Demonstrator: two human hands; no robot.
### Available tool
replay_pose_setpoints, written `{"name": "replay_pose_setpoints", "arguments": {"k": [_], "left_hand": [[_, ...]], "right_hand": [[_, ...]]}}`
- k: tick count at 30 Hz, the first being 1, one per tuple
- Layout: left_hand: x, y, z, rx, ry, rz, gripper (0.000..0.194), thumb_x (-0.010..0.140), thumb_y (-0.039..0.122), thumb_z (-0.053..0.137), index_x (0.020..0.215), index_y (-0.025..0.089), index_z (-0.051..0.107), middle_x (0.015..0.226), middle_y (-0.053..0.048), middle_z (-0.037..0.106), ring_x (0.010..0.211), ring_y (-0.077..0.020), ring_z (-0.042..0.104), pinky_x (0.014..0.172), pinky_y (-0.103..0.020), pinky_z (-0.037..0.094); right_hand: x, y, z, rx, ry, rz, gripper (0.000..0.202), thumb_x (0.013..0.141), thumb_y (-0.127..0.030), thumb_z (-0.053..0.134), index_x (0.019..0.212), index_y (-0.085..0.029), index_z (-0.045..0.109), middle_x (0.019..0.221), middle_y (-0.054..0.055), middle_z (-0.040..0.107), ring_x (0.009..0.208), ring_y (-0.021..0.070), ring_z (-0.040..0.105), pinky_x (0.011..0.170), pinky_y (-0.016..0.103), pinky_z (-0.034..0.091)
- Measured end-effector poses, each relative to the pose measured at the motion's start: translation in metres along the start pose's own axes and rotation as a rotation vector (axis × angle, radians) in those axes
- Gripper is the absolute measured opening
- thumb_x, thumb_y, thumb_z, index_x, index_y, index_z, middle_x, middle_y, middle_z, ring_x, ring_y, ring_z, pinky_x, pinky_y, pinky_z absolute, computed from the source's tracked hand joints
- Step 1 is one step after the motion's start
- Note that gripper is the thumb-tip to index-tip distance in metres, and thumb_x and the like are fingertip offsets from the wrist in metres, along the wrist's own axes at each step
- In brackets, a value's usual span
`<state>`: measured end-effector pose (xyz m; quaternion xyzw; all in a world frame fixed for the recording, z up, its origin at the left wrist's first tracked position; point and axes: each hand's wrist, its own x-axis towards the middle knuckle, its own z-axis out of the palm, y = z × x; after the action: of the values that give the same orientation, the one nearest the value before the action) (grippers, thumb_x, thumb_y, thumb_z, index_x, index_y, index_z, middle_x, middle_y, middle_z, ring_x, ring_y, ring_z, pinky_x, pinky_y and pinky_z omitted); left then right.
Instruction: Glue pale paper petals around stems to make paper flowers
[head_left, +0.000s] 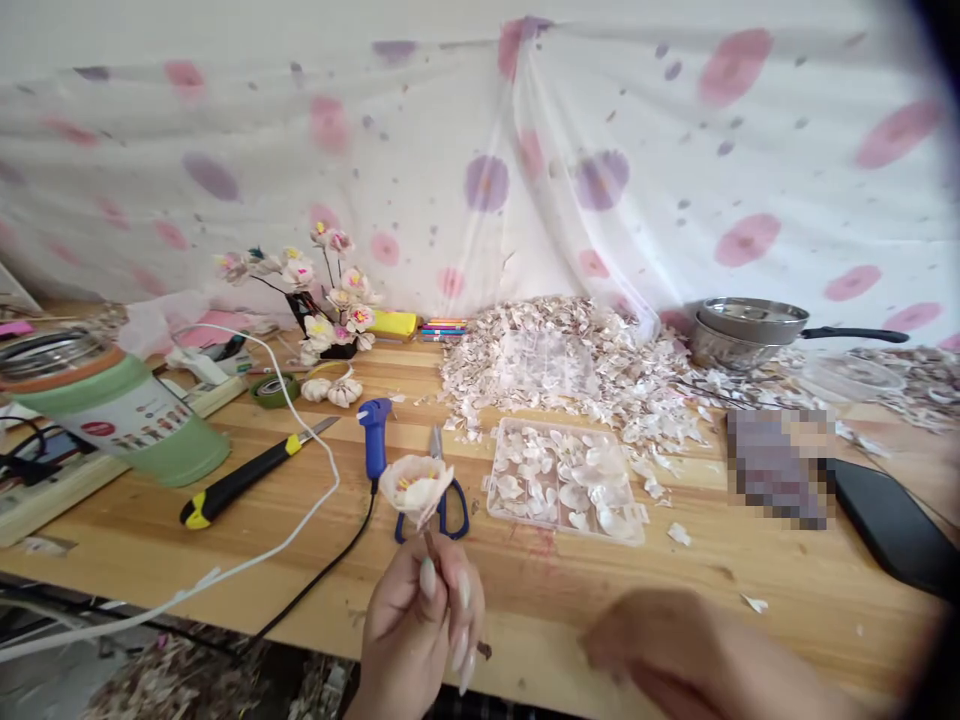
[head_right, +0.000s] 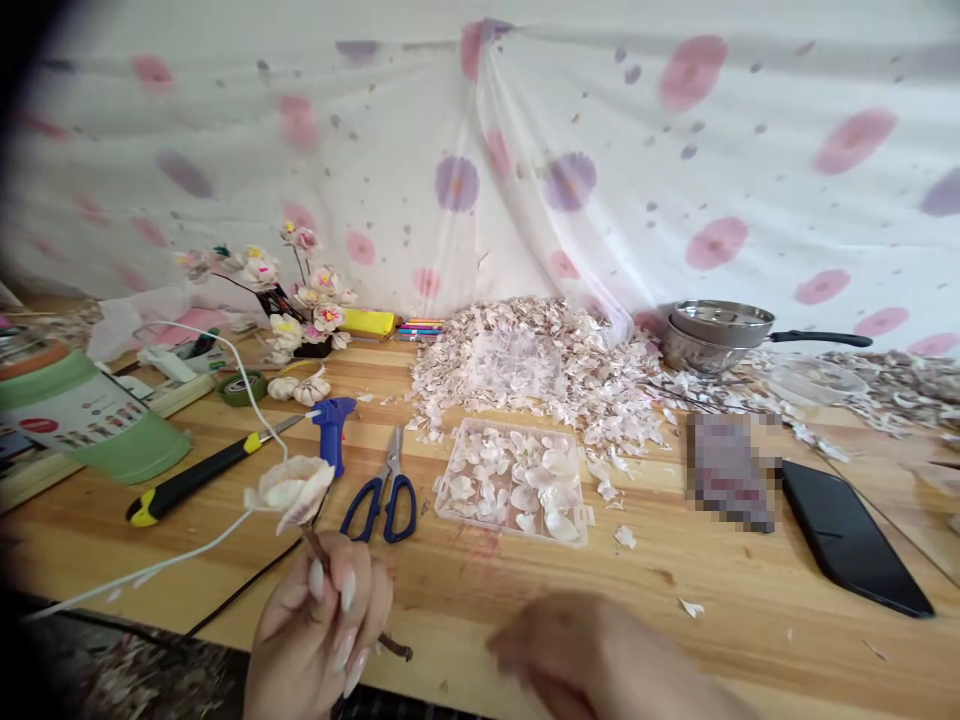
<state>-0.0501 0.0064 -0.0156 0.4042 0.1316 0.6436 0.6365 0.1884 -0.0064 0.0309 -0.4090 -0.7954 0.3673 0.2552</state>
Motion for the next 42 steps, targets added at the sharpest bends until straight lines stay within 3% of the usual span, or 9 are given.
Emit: {"name": "replay_pose_setpoints", "arguments": {"k": [4,7,11,16,19,26,33,38,42], "left_hand": [[-0.008,0.01,0.003,0.066,0.172,-0.003,0.019,0.095,0.03,0.054,0.083,0.018,0.062,0.052,0.006,0.045,0.041,-0.0052,0.037,0.044,-0.013,0.04],[-0.017,0.016,-0.001,0.097,0.283,-0.01,0.018,0.094,0.028,0.057,0.082,0.016,0.062,0.053,0.004,0.05,0.043,-0.0044,0.042,0.044,-0.011,0.04],[-0.023,0.016,-0.007,0.088,0.156,-0.029,0.021,0.095,0.032,0.053,0.085,0.017,0.063,0.055,0.004,0.051,0.043,-0.0049,0.042,0.043,-0.012,0.039],[-0.022,0.01,-0.001,0.085,0.022,0.015,0.024,0.096,0.036,0.051,0.08,0.019,0.059,0.052,0.006,0.037,0.043,-0.0057,0.033,0.043,-0.012,0.034],[-0.02,0.005,0.0,0.096,-0.016,0.042,0.026,0.096,0.037,0.049,0.078,0.02,0.056,0.052,0.006,0.033,0.042,-0.0059,0.028,0.042,-0.013,0.03],[-0.021,-0.009,-0.009,0.107,-0.021,0.017,0.027,0.096,0.036,0.048,0.078,0.018,0.055,0.055,0.005,0.036,0.044,-0.0056,0.032,0.042,-0.012,0.033],[-0.026,0.0,-0.001,-0.04,0.034,-0.087,0.022,0.101,0.034,0.039,0.094,0.021,0.056,0.054,0.007,0.046,0.034,-0.0031,0.041,0.035,-0.009,0.036],[-0.024,0.004,0.008,0.07,0.212,-0.288,0.027,0.094,0.045,0.054,0.089,0.018,0.055,0.05,0.006,0.056,0.033,-0.0056,0.05,0.037,-0.014,0.045],[-0.015,-0.014,0.017,0.088,0.283,-0.389,0.036,0.087,0.053,0.061,0.084,0.018,0.052,0.044,0.008,0.053,0.026,-0.0051,0.042,0.029,-0.014,0.038]], "right_hand": [[0.053,0.004,-0.013,0.003,0.044,-0.095,0.016,0.089,-0.027,0.06,0.094,-0.028,0.075,0.081,0.005,0.074,0.076,0.0202,0.068,0.07,0.03,0.053],[0.11,0.0,0.008,-0.036,-0.009,-0.087,0.019,0.088,-0.02,0.056,0.089,-0.024,0.074,0.084,0.003,0.074,0.078,0.0187,0.067,0.073,0.028,0.05],[0.174,-0.008,0.066,-0.032,-0.063,0.007,0.028,0.096,-0.022,0.043,0.099,-0.019,0.07,0.091,0.005,0.073,0.082,0.0178,0.067,0.073,0.027,0.049],[0.225,-0.018,0.123,-0.074,0.077,0.146,0.065,0.084,-0.042,0.066,0.133,-0.003,0.047,0.133,0.026,0.053,0.124,0.0338,0.05,0.103,0.043,0.039],[0.25,-0.02,0.136,-0.067,0.118,0.28,0.066,0.083,-0.047,0.068,0.127,0.0,0.051,0.13,0.028,0.052,0.127,0.0372,0.047,0.105,0.05,0.037],[0.291,-0.017,0.147,0.06,0.182,0.402,0.032,0.092,-0.035,0.062,0.117,-0.015,0.06,0.127,0.01,0.058,0.115,0.0258,0.057,0.097,0.049,0.047],[0.249,-0.013,0.114,0.498,0.35,0.325,0.024,0.092,-0.036,0.057,0.102,-0.014,0.061,0.09,0.004,0.066,0.075,0.0155,0.064,0.068,0.032,0.054],[0.155,-0.004,0.06,0.804,0.552,0.212,0.028,0.079,-0.042,0.056,0.099,-0.021,0.054,0.079,0.002,0.063,0.068,0.0156,0.062,0.061,0.028,0.051],[0.069,0.004,0.046,0.948,0.68,0.21,0.033,0.07,-0.041,0.071,0.092,-0.02,0.059,0.065,-0.001,0.053,0.053,0.0109,0.05,0.046,0.021,0.042]]}}
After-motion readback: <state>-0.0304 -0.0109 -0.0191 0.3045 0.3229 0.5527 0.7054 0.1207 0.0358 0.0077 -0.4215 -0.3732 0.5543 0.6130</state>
